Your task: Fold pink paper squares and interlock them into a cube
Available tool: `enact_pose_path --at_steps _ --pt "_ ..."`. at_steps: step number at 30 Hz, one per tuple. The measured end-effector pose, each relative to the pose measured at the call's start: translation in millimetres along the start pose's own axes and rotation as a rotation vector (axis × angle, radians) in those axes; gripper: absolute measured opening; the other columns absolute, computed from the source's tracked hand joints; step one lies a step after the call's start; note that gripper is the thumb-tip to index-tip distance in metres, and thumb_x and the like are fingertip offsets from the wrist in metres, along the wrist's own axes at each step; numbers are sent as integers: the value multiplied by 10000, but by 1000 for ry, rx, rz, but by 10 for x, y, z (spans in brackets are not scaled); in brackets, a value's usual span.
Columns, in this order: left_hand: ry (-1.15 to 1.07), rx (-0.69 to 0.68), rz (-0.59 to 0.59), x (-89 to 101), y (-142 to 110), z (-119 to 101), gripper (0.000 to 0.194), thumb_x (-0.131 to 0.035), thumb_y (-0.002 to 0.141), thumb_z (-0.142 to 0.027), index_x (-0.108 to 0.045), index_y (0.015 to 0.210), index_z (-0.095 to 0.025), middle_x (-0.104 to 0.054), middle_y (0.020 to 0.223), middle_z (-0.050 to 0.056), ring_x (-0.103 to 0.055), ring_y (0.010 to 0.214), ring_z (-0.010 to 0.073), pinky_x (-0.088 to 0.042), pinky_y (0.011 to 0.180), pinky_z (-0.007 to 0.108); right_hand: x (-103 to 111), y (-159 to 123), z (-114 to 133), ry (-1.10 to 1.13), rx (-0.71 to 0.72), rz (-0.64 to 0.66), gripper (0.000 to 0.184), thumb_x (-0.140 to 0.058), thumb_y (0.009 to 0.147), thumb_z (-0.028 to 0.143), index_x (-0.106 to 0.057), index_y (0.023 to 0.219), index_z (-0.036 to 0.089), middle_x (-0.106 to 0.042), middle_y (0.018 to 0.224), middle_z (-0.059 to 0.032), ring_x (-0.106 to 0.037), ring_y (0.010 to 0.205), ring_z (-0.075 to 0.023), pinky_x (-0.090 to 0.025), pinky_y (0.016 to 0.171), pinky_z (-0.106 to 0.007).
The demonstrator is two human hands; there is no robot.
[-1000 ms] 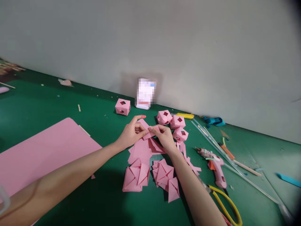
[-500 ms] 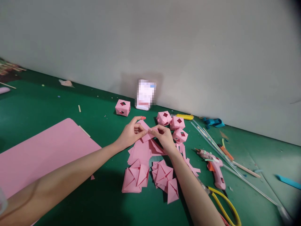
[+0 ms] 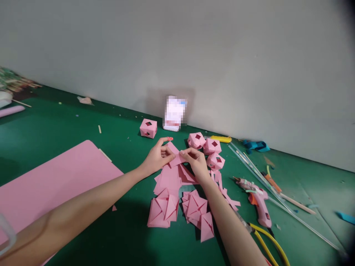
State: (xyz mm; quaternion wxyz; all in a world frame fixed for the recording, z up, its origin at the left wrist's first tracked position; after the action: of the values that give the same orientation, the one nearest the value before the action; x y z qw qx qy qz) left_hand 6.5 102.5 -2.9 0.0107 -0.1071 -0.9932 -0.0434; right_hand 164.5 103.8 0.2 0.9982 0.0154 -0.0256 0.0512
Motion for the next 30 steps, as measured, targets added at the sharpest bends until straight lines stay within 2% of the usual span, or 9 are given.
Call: enact_pose_path --at_steps 6,14,17,21,27,30 --pt "-49 35 7 -5 -4 1 717 -755 759 -285 -388 1364 -170 -672 716 -19 -650 666 137 -527 708 275 0 -18 7 7 -12 -45 316 -733 770 453 -614 656 183 -534 625 25 -451 604 -125 -373 596 -258" --pt "-63 73 -67 51 26 37 639 -767 737 -297 -442 1270 -162 -697 818 10 -682 747 138 -532 780 280 56 12 -77 60 -8 -100 338 -696 798 500 -644 707 179 -544 668 10 -476 624 -130 -431 610 -255" --pt "-51 59 -32 18 22 31 605 -764 737 -284 -450 1241 -167 -667 718 -26 -668 665 129 -528 713 260 66 19 -86 83 -10 -96 321 -707 791 492 -668 722 180 -549 662 11 -472 614 -125 -417 586 -245" --pt "-60 59 -47 28 8 30 576 -761 742 -296 -454 1214 -176 -670 681 -28 -658 589 136 -523 625 253 63 18 -87 93 -28 -95 320 -735 770 482 -674 701 177 -560 661 8 -477 616 -122 -420 577 -239" --pt "-120 81 -63 42 29 55 514 -774 739 -312 -504 1155 -178 -719 840 36 -695 709 140 -541 666 235 42 -14 -56 242 -67 -106 329 -742 754 507 -682 712 186 -561 676 8 -530 620 -138 -554 623 -284" --pt "-141 94 -64 41 44 68 469 -779 733 -333 -515 1083 -167 -674 755 -3 -651 593 114 -526 590 220 43 -15 -50 265 -66 -111 347 -747 741 524 -693 711 183 -593 701 -6 -568 637 -152 -586 623 -300"
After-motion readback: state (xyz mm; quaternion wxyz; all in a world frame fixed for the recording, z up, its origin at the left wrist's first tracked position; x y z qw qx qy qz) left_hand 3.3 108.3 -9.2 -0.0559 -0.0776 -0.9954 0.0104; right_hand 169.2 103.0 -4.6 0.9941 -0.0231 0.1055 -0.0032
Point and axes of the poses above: each hand's wrist, its own y-axis towards the middle knuckle, its own x-axis out of the back of the hand, z = x × y, the point moved 8 cm from there along y, towards the middle knuckle
